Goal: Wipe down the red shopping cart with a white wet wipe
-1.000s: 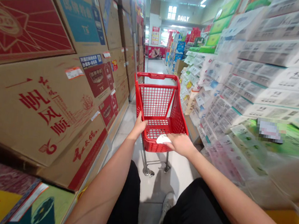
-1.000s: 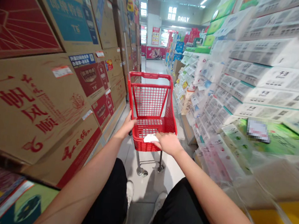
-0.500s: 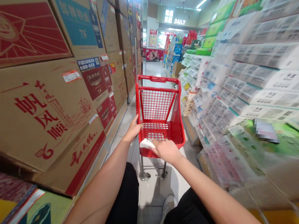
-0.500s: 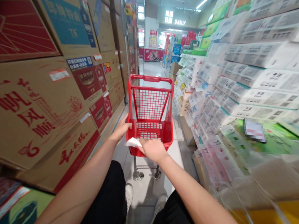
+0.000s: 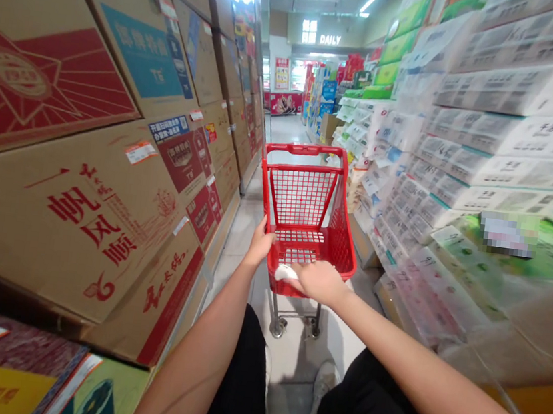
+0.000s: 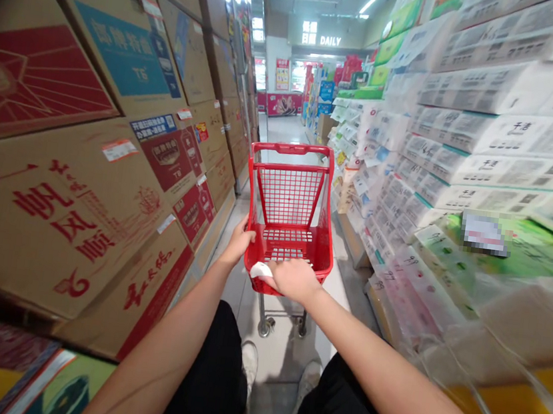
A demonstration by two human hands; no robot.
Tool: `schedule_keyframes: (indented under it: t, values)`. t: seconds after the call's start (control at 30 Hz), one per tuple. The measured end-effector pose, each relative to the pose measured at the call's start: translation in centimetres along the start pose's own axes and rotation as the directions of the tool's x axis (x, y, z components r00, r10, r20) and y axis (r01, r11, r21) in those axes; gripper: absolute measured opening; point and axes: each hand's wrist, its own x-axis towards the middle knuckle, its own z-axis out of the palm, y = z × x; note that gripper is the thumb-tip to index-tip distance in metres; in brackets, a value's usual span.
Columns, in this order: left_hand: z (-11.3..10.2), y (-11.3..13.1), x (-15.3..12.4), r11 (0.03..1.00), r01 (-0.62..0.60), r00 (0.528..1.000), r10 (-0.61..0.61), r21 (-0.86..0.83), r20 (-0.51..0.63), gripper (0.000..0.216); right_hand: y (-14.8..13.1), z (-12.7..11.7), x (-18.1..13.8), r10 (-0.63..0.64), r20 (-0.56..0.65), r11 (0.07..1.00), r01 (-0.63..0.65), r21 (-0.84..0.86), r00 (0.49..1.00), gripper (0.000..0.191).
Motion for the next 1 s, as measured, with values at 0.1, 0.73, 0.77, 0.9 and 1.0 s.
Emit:
schedule_keyframes:
  t: [0.1, 0.73, 0.77, 0.9, 1.0]
  values:
    - [-0.1, 0.1, 0.1, 1.000, -0.010, 0.999, 0.010, -0.003, 0.037, 0.078, -2.1, -0.2, 1.0, 0.034, -0.021, 0.999, -0.034, 0.028, 0.999, 0.055]
    - [1.1, -0.3, -0.3, 0.997, -0.075, 0.997, 0.075, -0.003, 0.024, 0.071, -1.4, -0.2, -1.1, 0.120, 0.021, 0.992, -0.121, 0.048, 0.993, 0.058]
    - [1.1, -0.3, -0.4, 0.998, -0.068, 0.998, 0.068, 0.000, 0.017, 0.071, -2.3, -0.2, -0.5, 0.129, 0.010, 0.989, -0.129, 0.066, 0.992, 0.056]
    - [0.9, -0.1, -0.5, 0.999, -0.038, 0.999, 0.038, 0.007, 0.007, 0.071, -3.8, -0.1, 0.4, 0.149, -0.034, 0.985, -0.146, 0.090, 0.988, 0.051]
    - [0.7, 0.1, -0.6, 0.999, -0.040, 0.999, 0.039, 0.012, 0.016, 0.071, -2.5, 0.3, -0.9, 0.141, -0.045, 0.989, -0.138, 0.054, 0.989, 0.052]
